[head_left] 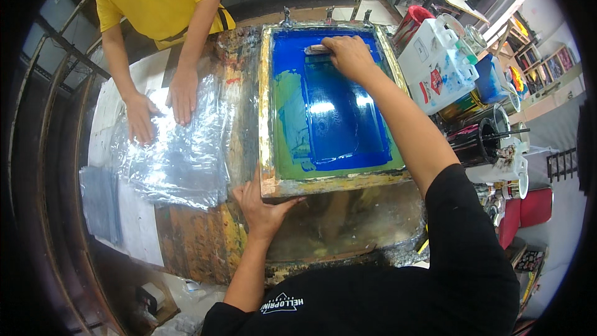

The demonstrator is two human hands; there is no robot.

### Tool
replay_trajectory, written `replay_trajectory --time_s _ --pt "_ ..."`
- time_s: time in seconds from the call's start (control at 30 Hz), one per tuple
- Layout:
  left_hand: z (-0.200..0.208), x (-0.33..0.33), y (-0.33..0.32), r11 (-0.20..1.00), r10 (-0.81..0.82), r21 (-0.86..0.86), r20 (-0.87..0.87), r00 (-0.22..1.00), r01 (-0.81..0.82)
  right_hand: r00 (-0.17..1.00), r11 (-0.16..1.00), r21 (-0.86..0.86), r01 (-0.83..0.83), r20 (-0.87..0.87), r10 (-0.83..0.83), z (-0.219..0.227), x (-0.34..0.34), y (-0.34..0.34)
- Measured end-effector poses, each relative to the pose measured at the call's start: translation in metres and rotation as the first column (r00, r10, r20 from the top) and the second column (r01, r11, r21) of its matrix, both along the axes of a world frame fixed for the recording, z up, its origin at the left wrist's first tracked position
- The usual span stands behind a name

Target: The person performs screen printing on a flat sheet using a squeegee and a blue ink-filled screen. They repeatedly pull the squeegee across the screen to transfer ink onto the sheet, then lift the screen to reveal the printed design. The process is repeated multiple times on the same sheet.

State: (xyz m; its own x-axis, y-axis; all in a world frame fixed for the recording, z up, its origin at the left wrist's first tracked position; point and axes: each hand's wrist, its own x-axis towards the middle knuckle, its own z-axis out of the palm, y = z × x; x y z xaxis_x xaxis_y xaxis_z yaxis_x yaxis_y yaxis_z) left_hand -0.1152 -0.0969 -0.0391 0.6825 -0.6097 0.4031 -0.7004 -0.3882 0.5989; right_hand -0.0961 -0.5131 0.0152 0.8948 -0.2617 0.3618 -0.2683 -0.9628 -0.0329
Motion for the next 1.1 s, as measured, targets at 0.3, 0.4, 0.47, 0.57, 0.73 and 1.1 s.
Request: replay_trajectory --time_s 0.3,0.4,0.47,0.57,0.73,1.1 --pt "-0.002 -0.001 0.0 1.0 -0.001 0.004 -0.013 1.0 0.001 0.996 0.999 0.017 0.049 -0.076 -0.048 -0.003 -0.015 0.025" --pt "-0.002 -0.002 0.001 1.0 0.017 -0.006 -0.088 0.996 -0.017 0.998 0.999 0.039 0.033 -0.051 -0.031 0.004 -0.057 0.072" --pt "-0.002 -0.002 0.001 1.0 0.026 0.017 -0.036 0.999 -0.025 0.999 0.998 0.062 0.009 -0.043 -0.006 0.014 -0.093 0.113" --pt "-0.002 -0.002 0.0 1.0 0.026 -0.005 0.001 1.0 -0.026 0.999 0.991 0.136 -0.008 -0.052 0.015 0.026 -0.145 0.168" --pt "0.001 -0.004 0.0 0.999 0.042 -0.001 -0.028 0.999 -0.042 0.989 0.987 0.159 0.028 -0.145 -0.004 0.044 -0.167 0.194" --pt "0.007 -0.003 -0.001 0.987 0.102 0.129 -0.006 0.995 -0.1 0.98 0.973 0.221 0.06 -0.196 -0.015 0.029 -0.193 0.215"
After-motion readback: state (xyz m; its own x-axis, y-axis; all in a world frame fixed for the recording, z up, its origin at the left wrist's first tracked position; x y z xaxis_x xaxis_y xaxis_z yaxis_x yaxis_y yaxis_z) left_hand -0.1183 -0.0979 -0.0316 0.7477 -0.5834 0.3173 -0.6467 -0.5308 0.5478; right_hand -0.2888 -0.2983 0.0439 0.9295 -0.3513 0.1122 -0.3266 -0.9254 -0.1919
